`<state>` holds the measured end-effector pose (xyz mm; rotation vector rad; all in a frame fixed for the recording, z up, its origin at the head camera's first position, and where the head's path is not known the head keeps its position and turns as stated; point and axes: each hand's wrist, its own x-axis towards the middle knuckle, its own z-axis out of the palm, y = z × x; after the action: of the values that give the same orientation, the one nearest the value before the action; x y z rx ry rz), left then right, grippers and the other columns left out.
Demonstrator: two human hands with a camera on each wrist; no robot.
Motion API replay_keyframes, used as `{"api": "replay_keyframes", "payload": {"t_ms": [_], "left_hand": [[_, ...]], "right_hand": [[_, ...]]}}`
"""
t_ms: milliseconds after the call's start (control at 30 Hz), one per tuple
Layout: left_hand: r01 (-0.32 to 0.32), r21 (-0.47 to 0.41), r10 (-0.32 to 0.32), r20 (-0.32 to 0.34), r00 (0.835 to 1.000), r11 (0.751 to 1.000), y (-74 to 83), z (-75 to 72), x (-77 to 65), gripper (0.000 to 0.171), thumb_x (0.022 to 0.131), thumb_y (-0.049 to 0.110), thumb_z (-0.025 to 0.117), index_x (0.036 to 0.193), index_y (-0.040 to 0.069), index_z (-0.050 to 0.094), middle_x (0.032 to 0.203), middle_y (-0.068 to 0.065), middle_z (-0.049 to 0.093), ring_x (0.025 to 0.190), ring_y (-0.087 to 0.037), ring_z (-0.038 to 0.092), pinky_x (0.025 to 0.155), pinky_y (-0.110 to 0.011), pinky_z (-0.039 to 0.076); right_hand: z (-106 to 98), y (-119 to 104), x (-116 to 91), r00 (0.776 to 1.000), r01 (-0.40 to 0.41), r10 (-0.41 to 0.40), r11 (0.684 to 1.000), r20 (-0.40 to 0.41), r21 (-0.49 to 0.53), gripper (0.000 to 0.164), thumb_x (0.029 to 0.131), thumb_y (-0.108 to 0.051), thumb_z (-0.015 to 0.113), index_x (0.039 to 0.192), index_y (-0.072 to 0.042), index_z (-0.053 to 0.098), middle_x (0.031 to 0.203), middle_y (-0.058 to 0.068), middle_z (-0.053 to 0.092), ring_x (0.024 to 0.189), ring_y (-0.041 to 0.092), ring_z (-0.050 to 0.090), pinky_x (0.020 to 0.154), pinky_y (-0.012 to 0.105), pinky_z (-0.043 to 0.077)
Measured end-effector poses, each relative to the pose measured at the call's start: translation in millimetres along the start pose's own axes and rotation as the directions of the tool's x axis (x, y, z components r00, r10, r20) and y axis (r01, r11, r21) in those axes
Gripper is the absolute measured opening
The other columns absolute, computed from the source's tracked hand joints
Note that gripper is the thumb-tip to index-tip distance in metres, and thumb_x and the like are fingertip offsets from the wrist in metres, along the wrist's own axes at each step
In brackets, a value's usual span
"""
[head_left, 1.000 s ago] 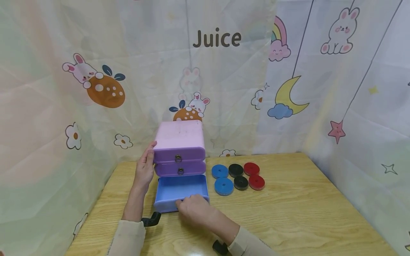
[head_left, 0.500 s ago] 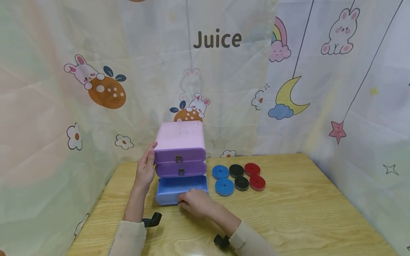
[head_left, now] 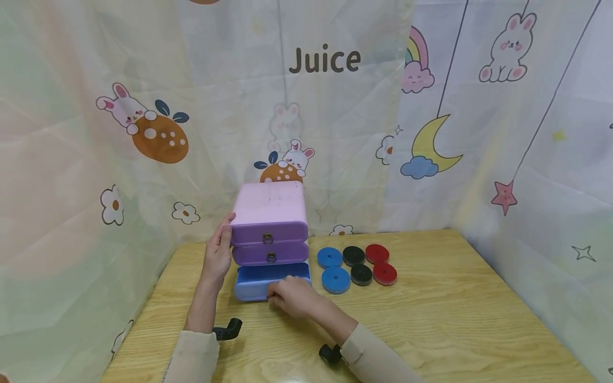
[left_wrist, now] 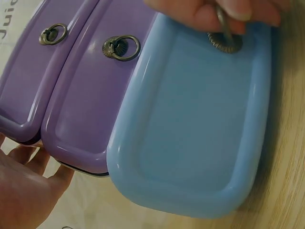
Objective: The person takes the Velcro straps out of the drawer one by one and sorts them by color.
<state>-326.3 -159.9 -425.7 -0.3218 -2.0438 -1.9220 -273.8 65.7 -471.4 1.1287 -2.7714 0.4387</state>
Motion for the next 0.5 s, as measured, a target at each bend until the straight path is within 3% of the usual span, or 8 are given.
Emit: {"api": "replay_keyframes", "payload": {"t_ms": [167,500], "left_hand": [[-0.011,-0.002,0.011,0.011,1.0,1.0,-3.1,-1.0,1.1,0.051,0.111,0.05,0.04,0.158,0.032,0.046,0.167,0.008,0.037,0.153,-0.021,0.039,0.127,-0.05,0.03],[-0.017,0.007,0.017,0.012,1.0,1.0,-3.2,-1.1,1.1,0.051,0.111,0.05,0.039,0.158,0.031,0.046,0.168,0.009,0.036,0.155,-0.019,0.035,0.128,-0.049,0.028]], "right_hand": [[4,6,4,0.998,-0.013,0.011,0.999,-0.066,-0.033,0.01,0.102,-0.024,0.068,0.095,-0.027,0.075,0.081,-0.016,0.068,0.065,0.0,0.053,0.056,0.018,0.041],[1,15,9,0.986,-0.08,0.08,0.997,-0.146,0.008,0.013,0.101,-0.024,0.071,0.106,-0.023,0.082,0.095,-0.012,0.079,0.078,0.0,0.069,0.066,0.018,0.054]]}}
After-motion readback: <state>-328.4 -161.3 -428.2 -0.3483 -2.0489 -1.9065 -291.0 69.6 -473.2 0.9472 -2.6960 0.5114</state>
